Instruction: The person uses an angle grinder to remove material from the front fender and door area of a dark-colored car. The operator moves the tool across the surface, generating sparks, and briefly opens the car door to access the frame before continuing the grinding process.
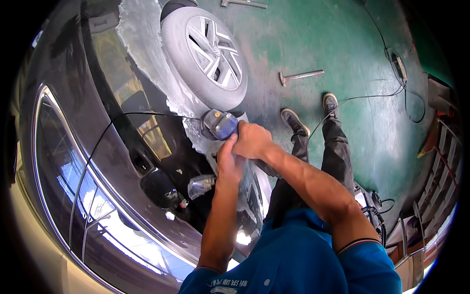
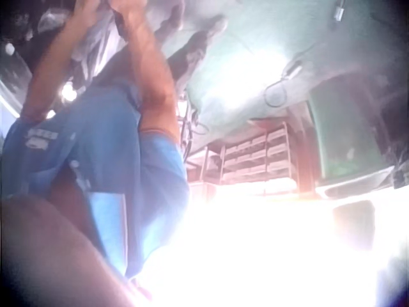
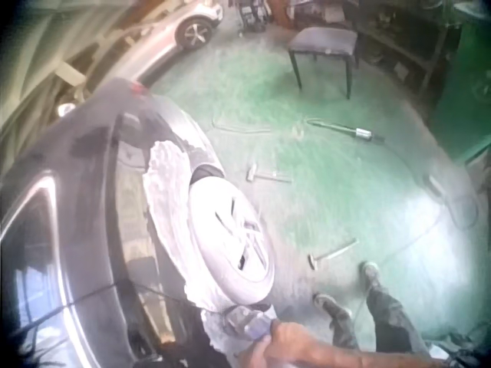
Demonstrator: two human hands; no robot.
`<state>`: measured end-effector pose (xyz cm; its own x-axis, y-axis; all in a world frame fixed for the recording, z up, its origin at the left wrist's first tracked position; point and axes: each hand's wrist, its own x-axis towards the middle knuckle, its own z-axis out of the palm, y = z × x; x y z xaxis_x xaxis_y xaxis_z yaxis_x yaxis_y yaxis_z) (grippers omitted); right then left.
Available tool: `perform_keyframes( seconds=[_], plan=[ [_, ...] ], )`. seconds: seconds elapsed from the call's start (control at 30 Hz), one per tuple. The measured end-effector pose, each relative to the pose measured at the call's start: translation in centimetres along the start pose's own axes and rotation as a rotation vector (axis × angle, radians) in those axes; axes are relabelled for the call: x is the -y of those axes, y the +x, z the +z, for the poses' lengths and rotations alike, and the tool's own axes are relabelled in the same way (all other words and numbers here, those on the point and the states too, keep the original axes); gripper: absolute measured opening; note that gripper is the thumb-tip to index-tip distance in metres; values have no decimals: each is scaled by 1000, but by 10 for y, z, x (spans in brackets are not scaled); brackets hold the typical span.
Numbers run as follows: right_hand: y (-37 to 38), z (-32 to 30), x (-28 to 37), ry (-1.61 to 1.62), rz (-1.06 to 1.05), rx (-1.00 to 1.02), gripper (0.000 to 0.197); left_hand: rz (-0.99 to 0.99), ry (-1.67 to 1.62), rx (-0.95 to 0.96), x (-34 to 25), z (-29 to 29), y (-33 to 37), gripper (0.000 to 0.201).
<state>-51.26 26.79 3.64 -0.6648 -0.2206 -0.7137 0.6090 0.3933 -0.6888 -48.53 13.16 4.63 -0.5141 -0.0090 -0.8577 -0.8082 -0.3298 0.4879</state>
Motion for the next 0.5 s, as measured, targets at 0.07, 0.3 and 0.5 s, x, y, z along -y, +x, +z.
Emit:
perform_keyframes(
  seconds=[0.07, 0.3, 0.5],
  plan=[
    [-3, 2, 0, -11, 17, -16, 46, 14, -36, 35, 4, -1, 0, 45],
    [-1, 2, -7, -89, 54, 7, 49, -112, -61, 1, 15, -8, 6, 46],
    [-8, 34, -66, 31, 106, 81, 53, -197, 72, -103, 59, -24, -5, 47]
  ],
)
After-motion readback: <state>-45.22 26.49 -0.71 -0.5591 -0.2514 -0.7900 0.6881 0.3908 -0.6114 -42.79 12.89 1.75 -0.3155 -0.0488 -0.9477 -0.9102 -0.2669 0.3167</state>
